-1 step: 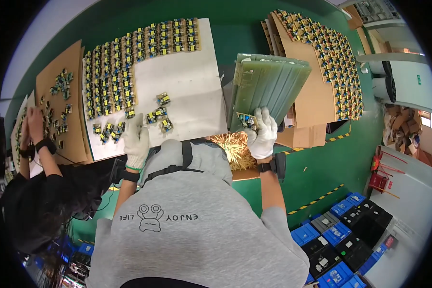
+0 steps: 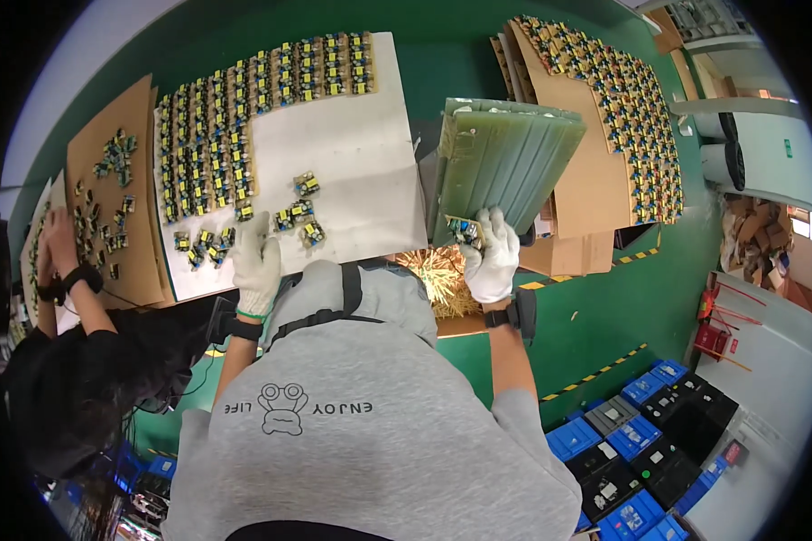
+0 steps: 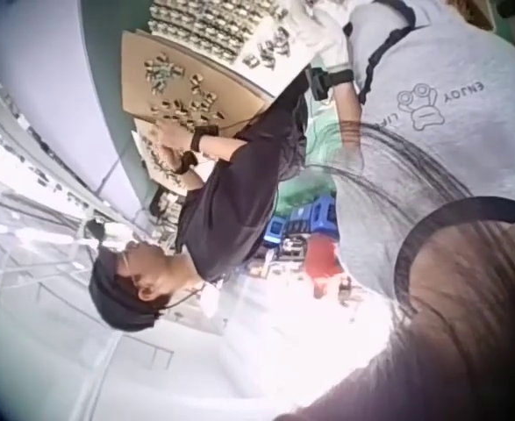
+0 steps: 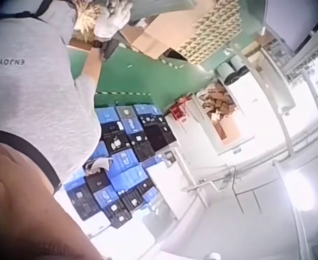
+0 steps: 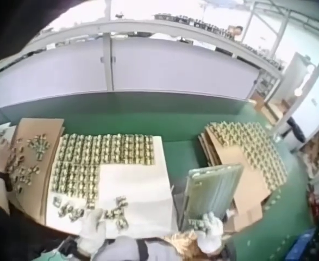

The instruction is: Manually arrange small electronic components into a specific pattern on circuit boards.

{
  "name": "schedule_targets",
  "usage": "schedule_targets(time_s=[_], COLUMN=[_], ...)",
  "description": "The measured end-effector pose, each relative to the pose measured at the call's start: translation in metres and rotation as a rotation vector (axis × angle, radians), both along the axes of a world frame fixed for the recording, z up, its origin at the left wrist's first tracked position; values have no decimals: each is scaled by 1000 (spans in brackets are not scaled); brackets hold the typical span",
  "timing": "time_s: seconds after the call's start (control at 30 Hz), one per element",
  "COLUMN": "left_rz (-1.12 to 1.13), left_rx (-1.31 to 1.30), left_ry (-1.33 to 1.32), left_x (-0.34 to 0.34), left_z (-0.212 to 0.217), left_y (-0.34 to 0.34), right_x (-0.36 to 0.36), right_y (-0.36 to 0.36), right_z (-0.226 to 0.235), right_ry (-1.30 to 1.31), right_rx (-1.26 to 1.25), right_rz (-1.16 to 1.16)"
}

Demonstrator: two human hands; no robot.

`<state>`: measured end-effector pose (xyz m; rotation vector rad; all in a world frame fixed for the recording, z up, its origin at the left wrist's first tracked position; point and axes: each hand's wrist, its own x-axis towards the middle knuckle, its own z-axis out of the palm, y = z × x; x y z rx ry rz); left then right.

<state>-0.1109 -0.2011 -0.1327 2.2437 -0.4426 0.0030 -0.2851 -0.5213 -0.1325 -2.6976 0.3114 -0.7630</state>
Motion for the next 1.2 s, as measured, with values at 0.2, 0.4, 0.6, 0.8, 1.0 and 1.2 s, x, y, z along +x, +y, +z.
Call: schedule_targets(time_s=[0.2,0.4,0.6,0.8,1.0,1.2], left_rz=[1,25,-4,31,46,46], left_rx=[51,6,13,7,-28,-34], left_ry=[0,118,-8,47,5,103], left_x=[0,-1,2,1,10,16], left_z=[-3,4,-1,-1,-5,3], left_y=[-2,-10,-12,-11,-13,-25], right_x=[-49,-8,29,33,36,37], right_y=[32,39,21,16,7,9], right_z=[-25,-50,-54,-49,-57,-39], right_ry=[82,-122,-352,-334,-370,-249], right_rx=[87,508,480,437,515,506], right_rz=[-6,-594,-672,-722,-753,-764])
